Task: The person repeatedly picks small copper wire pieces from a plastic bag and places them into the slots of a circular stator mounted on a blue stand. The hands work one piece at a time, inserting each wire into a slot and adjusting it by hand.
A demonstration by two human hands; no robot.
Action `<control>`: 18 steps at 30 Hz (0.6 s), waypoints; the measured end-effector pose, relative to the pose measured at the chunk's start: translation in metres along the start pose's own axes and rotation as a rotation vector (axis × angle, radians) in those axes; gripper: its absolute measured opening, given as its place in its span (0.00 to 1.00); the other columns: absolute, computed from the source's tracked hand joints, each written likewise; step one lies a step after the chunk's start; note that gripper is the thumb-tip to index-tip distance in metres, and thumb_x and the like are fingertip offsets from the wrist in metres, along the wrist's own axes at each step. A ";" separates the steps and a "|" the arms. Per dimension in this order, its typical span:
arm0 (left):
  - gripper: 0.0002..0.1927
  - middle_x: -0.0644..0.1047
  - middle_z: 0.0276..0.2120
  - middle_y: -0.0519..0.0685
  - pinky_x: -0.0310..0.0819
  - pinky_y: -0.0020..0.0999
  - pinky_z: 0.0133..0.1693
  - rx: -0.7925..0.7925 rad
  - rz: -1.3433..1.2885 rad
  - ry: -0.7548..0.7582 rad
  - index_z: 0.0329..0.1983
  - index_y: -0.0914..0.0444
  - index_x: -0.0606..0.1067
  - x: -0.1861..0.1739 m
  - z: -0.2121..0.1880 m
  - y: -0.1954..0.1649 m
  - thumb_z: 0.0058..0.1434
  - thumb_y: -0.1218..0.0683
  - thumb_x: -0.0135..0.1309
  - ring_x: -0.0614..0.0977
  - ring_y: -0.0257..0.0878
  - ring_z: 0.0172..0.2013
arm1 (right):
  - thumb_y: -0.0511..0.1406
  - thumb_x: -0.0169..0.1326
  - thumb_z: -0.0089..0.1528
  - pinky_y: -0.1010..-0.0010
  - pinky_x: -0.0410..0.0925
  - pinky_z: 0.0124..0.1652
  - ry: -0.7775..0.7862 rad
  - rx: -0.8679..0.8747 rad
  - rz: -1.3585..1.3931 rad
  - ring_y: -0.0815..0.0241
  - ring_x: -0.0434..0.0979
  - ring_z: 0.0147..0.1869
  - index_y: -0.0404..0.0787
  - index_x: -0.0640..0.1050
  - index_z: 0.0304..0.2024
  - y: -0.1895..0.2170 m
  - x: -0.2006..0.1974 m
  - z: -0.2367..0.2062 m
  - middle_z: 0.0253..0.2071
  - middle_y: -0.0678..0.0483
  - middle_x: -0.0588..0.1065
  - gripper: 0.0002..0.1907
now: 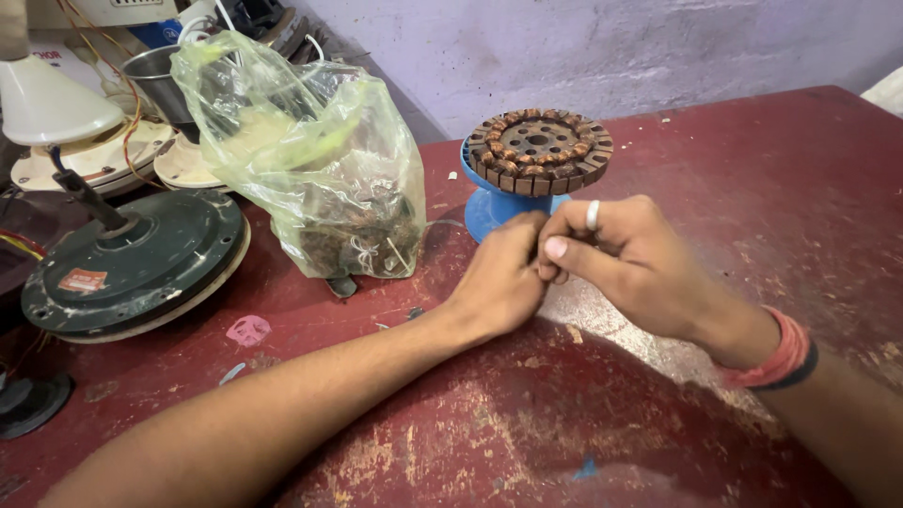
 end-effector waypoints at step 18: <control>0.10 0.73 0.24 0.42 0.65 0.27 0.24 0.124 -0.312 -0.245 0.43 0.67 0.74 -0.012 -0.005 0.000 0.74 0.55 0.48 0.71 0.27 0.24 | 0.36 0.58 0.61 0.61 0.76 0.33 -0.063 0.363 -0.443 0.56 0.84 0.34 0.39 0.88 0.39 0.001 -0.063 0.008 0.37 0.48 0.84 0.10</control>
Point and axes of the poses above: each hand's wrist, its own z-axis towards the middle knuckle, its own x-axis out of the palm, y = z × x, the point moved 5 cm from there along z, towards the middle knuckle
